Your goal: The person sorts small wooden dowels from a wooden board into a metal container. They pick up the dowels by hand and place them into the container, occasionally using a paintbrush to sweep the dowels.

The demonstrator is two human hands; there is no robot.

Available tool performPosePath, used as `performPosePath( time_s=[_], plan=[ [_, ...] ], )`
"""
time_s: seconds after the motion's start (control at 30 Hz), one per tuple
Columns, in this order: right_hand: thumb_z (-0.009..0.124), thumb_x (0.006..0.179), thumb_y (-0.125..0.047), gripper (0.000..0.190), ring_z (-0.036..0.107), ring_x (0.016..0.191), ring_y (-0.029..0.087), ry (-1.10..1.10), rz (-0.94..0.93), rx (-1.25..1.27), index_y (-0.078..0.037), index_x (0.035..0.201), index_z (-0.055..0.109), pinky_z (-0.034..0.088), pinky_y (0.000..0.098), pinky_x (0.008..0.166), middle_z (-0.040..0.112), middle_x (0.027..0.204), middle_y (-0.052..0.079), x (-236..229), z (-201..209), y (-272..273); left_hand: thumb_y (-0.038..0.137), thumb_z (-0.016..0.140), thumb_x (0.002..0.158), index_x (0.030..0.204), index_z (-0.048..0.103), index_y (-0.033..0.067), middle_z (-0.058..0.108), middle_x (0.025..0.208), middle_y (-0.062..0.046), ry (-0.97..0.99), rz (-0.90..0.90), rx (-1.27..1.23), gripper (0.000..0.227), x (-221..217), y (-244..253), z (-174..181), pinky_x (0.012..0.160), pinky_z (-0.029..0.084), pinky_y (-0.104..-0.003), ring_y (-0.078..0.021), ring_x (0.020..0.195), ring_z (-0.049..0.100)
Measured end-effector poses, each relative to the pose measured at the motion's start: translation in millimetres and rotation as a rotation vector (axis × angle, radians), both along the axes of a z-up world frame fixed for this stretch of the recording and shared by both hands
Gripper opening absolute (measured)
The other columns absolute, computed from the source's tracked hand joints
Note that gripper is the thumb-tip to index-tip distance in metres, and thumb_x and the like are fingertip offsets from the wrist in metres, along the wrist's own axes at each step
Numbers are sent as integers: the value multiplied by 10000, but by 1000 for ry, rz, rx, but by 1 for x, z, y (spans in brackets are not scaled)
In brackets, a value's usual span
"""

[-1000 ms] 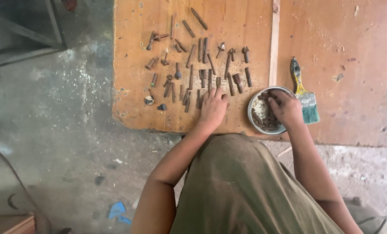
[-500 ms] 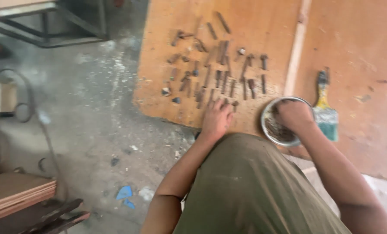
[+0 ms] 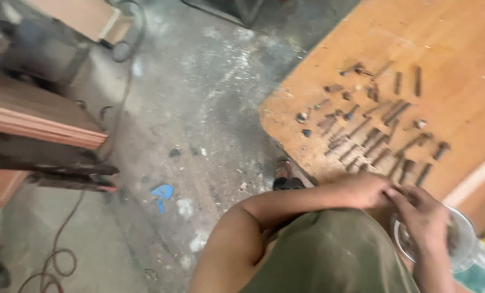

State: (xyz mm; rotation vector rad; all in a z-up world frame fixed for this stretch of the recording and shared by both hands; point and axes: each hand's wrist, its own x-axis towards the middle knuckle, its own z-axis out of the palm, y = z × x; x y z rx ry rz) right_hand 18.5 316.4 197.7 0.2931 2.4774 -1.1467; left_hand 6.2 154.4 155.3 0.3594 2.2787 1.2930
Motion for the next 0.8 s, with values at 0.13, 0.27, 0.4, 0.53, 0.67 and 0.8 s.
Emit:
performPosePath(
  time_s=[0.13, 0.27, 0.4, 0.53, 0.67, 0.8],
  plan=[
    [682, 982, -217, 239, 668, 1040, 125, 44, 132, -108, -76, 1143, 790, 459, 264, 956, 779, 1110, 55, -12, -17, 7, 275, 548, 932, 1119, 753, 222, 807, 1080, -100, -20, 16, 102, 282, 16, -36, -84, 803, 551, -368, -260, 956, 773],
    [692, 936, -271, 317, 722, 944, 417, -48, 193, 110, -104, 1201, 739, 544, 562, 879, 761, 937, 238, -20, -46, 29, 239, 702, 904, 1048, 749, 140, 738, 902, -84, 65, 320, -5, 181, 25, -88, -141, 818, 576, -329, -259, 935, 728],
    [631, 912, -291, 331, 716, 1041, 473, -120, 477, 368, -106, 1170, 727, 552, 589, 921, 767, 990, 259, -33, -87, 34, 276, 670, 902, 990, 725, 166, 733, 799, -35, -115, 308, -365, 151, 32, -96, -159, 710, 570, -343, -241, 837, 741],
    [650, 871, -211, 272, 743, 1038, 432, -122, 647, 463, -122, 1076, 805, 578, 531, 956, 797, 974, 215, -54, -174, 31, 277, 657, 907, 1015, 687, 58, 742, 843, -164, -109, 205, -421, 247, 16, -81, -149, 783, 609, -473, -367, 938, 747],
    [637, 892, -220, 335, 722, 1028, 479, -62, 501, 413, -50, 1157, 753, 556, 581, 956, 766, 980, 284, -56, -149, 35, 333, 645, 926, 1030, 661, 66, 743, 833, -164, -131, 173, -546, 287, 3, -70, -142, 751, 616, -489, -364, 900, 761],
    [674, 945, -354, 305, 730, 996, 404, -42, 175, 424, -216, 1207, 748, 578, 550, 843, 784, 977, 135, -26, -45, 85, 398, 618, 953, 1130, 638, 31, 742, 919, -210, -162, 143, -624, 408, 4, -71, -118, 772, 609, -496, -396, 952, 752]
  ],
)
